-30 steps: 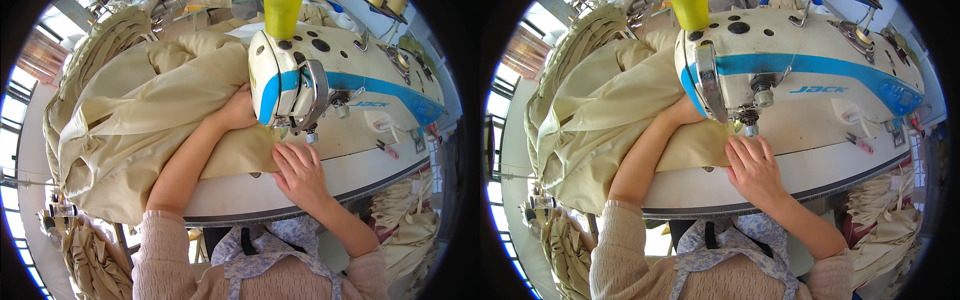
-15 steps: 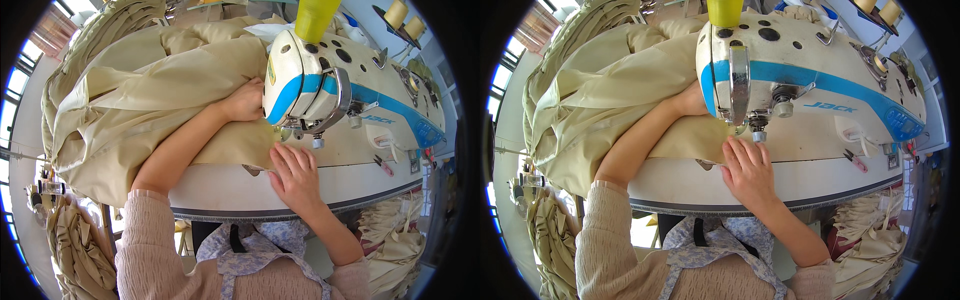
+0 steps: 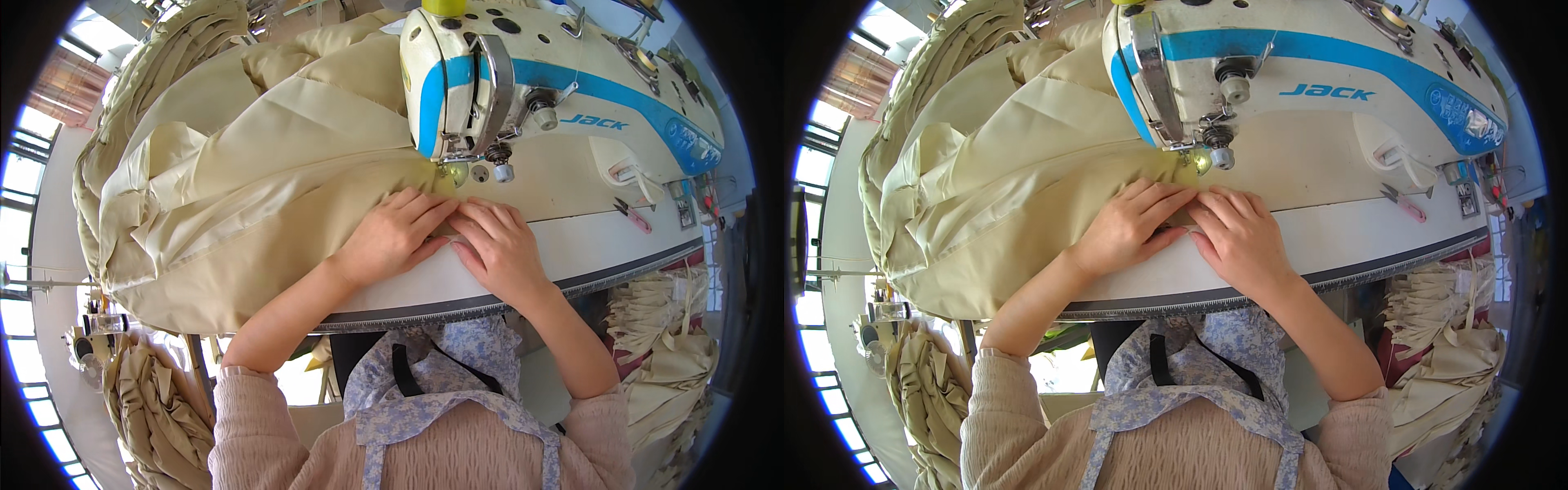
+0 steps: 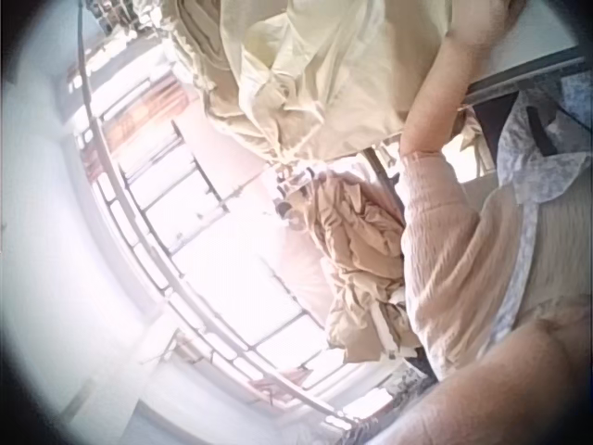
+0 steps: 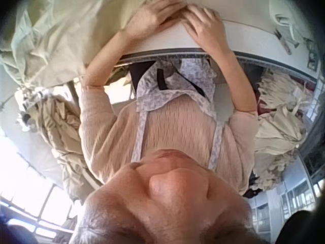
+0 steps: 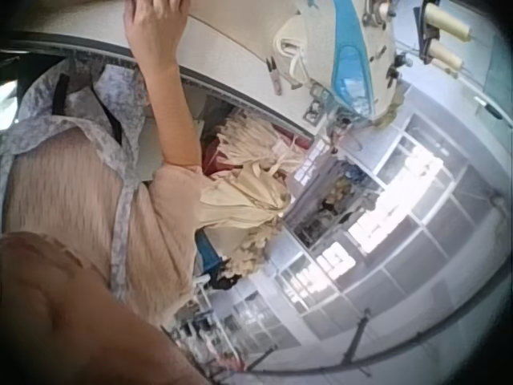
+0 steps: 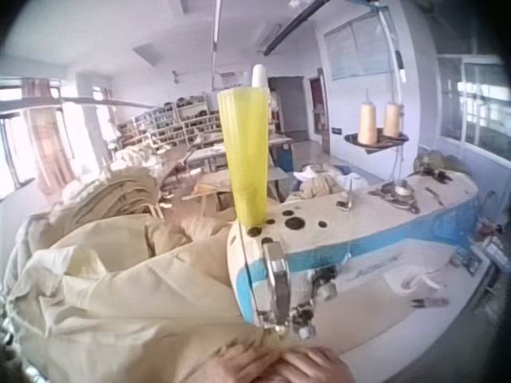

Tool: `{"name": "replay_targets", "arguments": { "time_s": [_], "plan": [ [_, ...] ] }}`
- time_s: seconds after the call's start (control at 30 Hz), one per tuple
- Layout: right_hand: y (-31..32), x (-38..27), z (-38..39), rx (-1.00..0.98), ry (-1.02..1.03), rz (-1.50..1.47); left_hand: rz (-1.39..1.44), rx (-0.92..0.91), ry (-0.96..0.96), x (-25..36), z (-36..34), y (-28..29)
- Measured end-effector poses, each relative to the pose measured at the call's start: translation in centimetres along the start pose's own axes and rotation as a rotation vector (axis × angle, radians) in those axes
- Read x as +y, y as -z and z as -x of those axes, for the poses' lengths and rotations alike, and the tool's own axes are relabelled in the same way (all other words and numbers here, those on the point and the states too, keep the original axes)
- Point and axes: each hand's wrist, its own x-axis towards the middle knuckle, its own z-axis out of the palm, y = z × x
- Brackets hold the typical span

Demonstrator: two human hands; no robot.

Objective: The person aligns a zipper along the edge of a beige fabric and sews it using a sewing machine. They repeatedly adjust the fabric and zipper, guide them under the needle, and trim excess thread. The person also tests the zipper by opening and closing it.

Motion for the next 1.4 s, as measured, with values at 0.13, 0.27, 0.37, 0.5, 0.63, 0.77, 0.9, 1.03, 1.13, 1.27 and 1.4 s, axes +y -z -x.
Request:
{"name": "replay_targets", "arguments": {
  "time_s": [0.13,0.27,0.37,0.5,0.63,0.77,0.9,1.03,1.13,1.27,1.4],
  "plan": [
    [0.3,1.6,1.8,0.098,-0.086,-0.248,0.028,0.005,-0.002,-1.2,1.2,-0.3],
    [0.9,1.4,2.4,0.077,-0.053,-0.236,0.055,0.012,-0.007,-1.3,1.1,-0.2],
    [1.1,1.3,2.0,0.088,0.008,-0.173,0.033,0.017,-0.012,-1.3,1.2,-0.3],
    [1.4,1.4,1.5,0.066,0.059,-0.116,0.008,0.013,-0.03,-1.3,1.2,-0.3],
    [0.9,1.8,0.9,0.011,0.16,-0.015,-0.046,-0.002,-0.069,-1.5,1.3,-0.6],
    [0.6,2.3,0.6,0.011,0.208,-0.033,-0.034,-0.013,-0.117,-2.1,1.3,-0.3],
    [0.6,2.4,0.4,0.021,0.229,-0.04,0.004,-0.043,-0.141,-2.5,1.1,-0.1],
    [0.2,2.6,0.0,0.036,0.222,-0.049,0.041,-0.053,-0.14,-3.0,0.7,0.2],
    [-0.1,2.9,-0.6,0.026,0.214,-0.012,0.035,-0.04,-0.148,-3.8,0.3,0.2],
    [-0.7,3.6,-1.5,0.043,0.206,0.013,-0.001,-0.027,-0.142,-5.2,-0.2,0.0],
    [-1.4,4.3,-2.3,0.06,0.193,0.049,0.002,-0.003,-0.124,-6.4,-0.9,0.0]
  ]
}}
